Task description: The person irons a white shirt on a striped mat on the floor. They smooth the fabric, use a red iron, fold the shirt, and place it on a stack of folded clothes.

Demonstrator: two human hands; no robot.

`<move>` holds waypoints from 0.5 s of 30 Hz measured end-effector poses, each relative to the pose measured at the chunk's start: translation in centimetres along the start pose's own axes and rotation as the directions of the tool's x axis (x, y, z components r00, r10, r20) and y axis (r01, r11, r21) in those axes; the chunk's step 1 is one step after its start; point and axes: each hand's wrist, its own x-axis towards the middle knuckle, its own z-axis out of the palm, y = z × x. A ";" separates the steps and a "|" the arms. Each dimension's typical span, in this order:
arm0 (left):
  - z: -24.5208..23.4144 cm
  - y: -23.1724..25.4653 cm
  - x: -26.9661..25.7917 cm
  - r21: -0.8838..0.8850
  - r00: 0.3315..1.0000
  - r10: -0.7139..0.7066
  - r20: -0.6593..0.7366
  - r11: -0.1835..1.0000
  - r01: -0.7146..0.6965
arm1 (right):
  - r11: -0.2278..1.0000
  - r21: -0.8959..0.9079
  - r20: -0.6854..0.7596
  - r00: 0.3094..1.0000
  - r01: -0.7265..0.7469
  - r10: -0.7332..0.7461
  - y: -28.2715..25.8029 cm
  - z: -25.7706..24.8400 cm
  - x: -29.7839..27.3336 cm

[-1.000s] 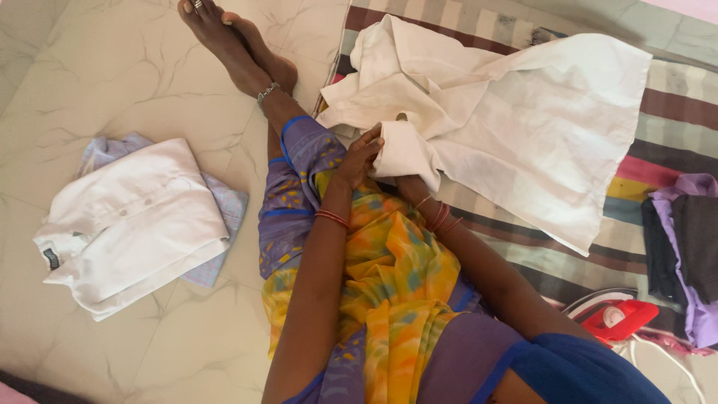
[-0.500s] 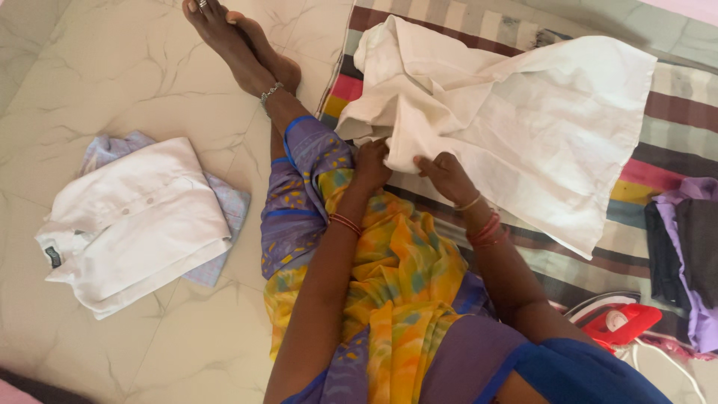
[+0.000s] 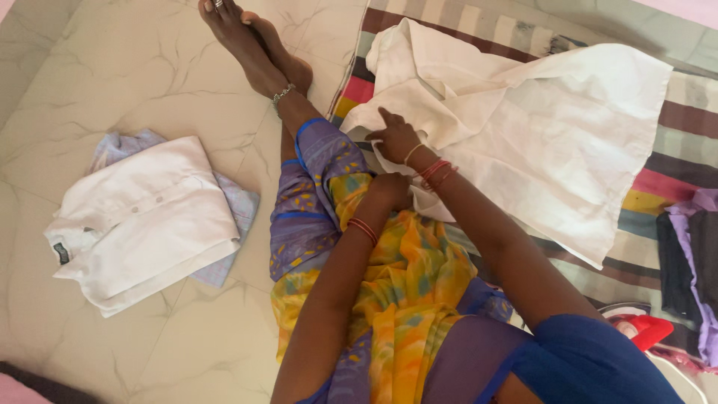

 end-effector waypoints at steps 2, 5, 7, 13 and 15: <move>1.2 -0.7 1.2 0.040 1.000 -0.022 0.016 0.999 0.021 | 0.992 -0.116 0.109 0.992 -0.057 0.069 1.1 5.3 1.5; 2.7 -1.6 2.6 0.029 0.998 -0.057 -0.016 0.998 0.057 | 0.958 0.142 0.151 0.962 -0.250 0.229 4.9 8.9 2.7; 3.3 -2.0 3.3 -0.105 0.980 -0.093 -0.177 0.992 0.075 | 0.942 0.324 -0.129 0.983 -0.083 0.131 8.8 8.1 2.6; 2.0 -1.8 3.1 0.052 0.951 0.015 -0.310 0.999 0.002 | 0.850 0.461 -0.292 0.860 -0.257 0.418 26.5 -8.1 -1.0; 1.3 -1.2 2.9 0.091 0.978 0.002 -0.208 0.996 0.017 | 0.878 0.372 -0.473 0.752 -0.300 0.458 30.5 -13.9 -4.1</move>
